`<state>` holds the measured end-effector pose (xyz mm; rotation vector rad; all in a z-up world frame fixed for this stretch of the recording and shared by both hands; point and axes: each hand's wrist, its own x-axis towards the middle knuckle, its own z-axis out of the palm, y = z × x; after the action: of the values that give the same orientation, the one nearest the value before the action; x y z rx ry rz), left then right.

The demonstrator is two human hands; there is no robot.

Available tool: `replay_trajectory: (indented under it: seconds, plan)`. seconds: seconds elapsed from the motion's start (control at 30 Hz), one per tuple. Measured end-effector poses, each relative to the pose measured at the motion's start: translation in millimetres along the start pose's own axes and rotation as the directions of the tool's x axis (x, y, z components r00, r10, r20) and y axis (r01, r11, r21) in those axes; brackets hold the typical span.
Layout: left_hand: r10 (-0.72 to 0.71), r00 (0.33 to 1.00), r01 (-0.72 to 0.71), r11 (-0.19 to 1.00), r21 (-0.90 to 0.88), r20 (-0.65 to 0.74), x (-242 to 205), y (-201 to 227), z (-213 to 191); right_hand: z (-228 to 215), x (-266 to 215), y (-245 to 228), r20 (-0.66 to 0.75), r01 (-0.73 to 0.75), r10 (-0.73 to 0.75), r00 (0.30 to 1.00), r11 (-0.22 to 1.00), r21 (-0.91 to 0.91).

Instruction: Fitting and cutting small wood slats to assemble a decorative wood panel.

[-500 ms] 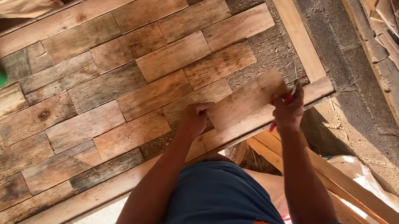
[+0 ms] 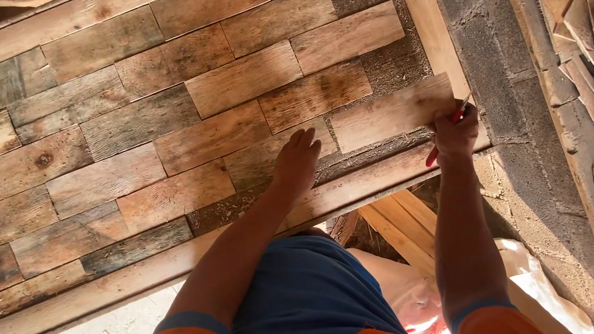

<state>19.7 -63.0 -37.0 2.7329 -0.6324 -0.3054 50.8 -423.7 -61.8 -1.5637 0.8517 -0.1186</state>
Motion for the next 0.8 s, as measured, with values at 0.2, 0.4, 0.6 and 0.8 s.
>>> replay_trajectory:
  seconds: [0.2, 0.4, 0.6, 0.8]
  plan:
    - [0.117, 0.979, -0.151, 0.964, 0.217, 0.164, 4.2, 2.3, 20.3, 13.8, 21.6, 13.7, 0.009, 0.003, -0.003, 1.000, 1.000, -0.023]
    - [0.096, 0.970, -0.157, 0.949, 0.273, 0.224, 9.1, 8.5, 17.1, 18.6, 22.0, 14.3, 0.021, -0.028, 0.029, 0.999, 0.999, -0.045]
    - [0.075, 0.955, -0.162, 0.942, 0.293, 0.287, 15.6, 18.0, 4.9, 22.5, 20.0, 14.4, 0.014, -0.066, 0.067, 0.998, 0.997, -0.045]
    - [0.031, 0.941, -0.140, 0.943, 0.303, 0.338, 22.3, 21.6, -2.7, 20.4, 33.8, 34.6, 0.035, -0.045, 0.045, 0.998, 0.999, -0.006]
